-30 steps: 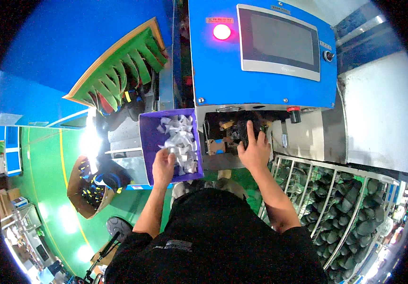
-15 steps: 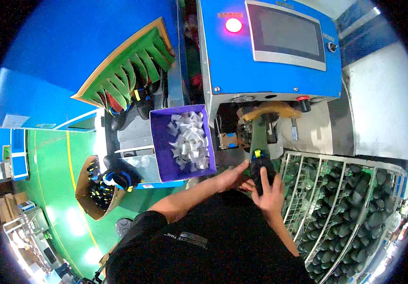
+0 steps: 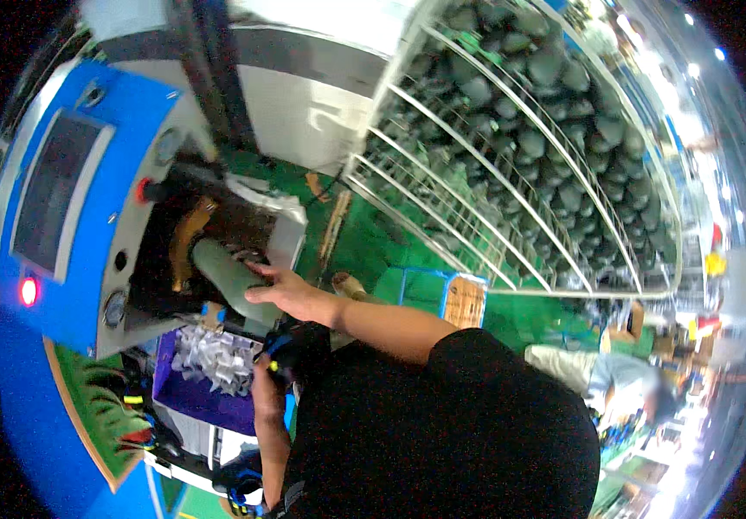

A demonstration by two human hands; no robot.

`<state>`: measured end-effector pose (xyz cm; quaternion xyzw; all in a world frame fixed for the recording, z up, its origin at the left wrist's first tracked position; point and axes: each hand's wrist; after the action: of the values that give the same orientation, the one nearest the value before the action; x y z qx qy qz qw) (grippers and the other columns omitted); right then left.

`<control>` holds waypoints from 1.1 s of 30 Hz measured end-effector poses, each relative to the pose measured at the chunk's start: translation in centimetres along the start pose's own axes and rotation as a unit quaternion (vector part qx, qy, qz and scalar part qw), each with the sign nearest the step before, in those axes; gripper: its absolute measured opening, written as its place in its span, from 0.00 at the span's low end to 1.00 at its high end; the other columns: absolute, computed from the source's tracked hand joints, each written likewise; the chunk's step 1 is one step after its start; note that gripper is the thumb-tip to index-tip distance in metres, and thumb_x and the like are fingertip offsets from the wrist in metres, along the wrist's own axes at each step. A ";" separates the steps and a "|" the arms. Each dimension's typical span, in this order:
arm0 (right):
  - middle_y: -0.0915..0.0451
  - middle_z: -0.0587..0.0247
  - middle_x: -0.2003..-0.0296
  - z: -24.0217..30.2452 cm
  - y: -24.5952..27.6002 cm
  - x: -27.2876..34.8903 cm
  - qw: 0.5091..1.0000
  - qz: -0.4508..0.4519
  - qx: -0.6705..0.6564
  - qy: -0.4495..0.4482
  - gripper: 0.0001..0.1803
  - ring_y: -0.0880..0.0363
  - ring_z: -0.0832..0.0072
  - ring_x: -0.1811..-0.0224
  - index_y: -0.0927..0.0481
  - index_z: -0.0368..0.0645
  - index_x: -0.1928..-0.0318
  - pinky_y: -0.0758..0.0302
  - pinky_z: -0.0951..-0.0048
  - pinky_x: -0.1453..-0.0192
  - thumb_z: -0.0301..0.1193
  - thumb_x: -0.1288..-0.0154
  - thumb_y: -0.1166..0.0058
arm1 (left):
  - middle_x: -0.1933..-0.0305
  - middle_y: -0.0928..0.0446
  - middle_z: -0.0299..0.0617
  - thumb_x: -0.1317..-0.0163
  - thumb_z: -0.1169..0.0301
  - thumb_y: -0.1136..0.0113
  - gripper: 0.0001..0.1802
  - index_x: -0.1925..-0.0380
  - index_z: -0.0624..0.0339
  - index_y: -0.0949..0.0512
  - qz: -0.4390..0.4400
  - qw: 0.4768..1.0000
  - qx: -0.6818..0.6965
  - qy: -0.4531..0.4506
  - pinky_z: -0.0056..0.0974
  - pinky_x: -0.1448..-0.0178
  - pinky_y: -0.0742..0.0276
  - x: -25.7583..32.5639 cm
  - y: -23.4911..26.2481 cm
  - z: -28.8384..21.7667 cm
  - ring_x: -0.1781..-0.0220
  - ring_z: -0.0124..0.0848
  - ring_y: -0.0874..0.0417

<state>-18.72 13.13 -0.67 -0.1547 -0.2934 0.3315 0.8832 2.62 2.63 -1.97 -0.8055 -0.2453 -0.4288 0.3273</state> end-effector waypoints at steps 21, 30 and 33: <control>0.16 0.56 0.64 -17.5 56.7 4.2 0.763 -0.561 -0.218 -0.237 0.15 0.18 0.68 0.68 0.21 0.39 0.50 0.22 0.65 0.69 0.33 0.32 0.37 | 0.55 0.17 0.47 0.35 0.52 0.35 0.28 0.48 0.66 0.18 -0.184 0.851 -0.474 0.129 0.43 0.44 0.25 -1.9 -12.4 2.7 0.52 0.38 0.20; 0.13 0.54 0.61 -18.1 54.1 4.1 0.894 -0.442 0.050 -0.055 0.33 0.15 0.73 0.66 0.30 0.33 0.29 0.20 0.71 0.65 0.28 0.34 0.41 | 0.56 0.22 0.38 0.38 0.58 0.34 0.21 0.56 0.66 0.20 -0.073 0.888 -0.452 0.043 0.39 0.41 0.30 -1.8 -19.0 0.3 0.52 0.31 0.25; 0.13 0.51 0.57 -17.2 47.9 4.8 0.943 -0.294 0.121 -0.100 0.31 0.13 0.69 0.61 0.28 0.33 0.31 0.17 0.71 0.62 0.30 0.33 0.40 | 0.53 0.21 0.40 0.39 0.61 0.32 0.21 0.55 0.68 0.20 -0.005 0.943 -0.326 -0.058 0.39 0.39 0.29 -0.7 -13.5 1.5 0.49 0.33 0.23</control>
<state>-28.78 50.08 -34.47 0.0802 -0.3705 0.1043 0.9195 -6.07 12.63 1.14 -0.8906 -0.1146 -0.4390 0.0297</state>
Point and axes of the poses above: each hand's wrist, its own x-axis away from the middle knuckle, its own y-axis out of the back of the hand, z = x × y
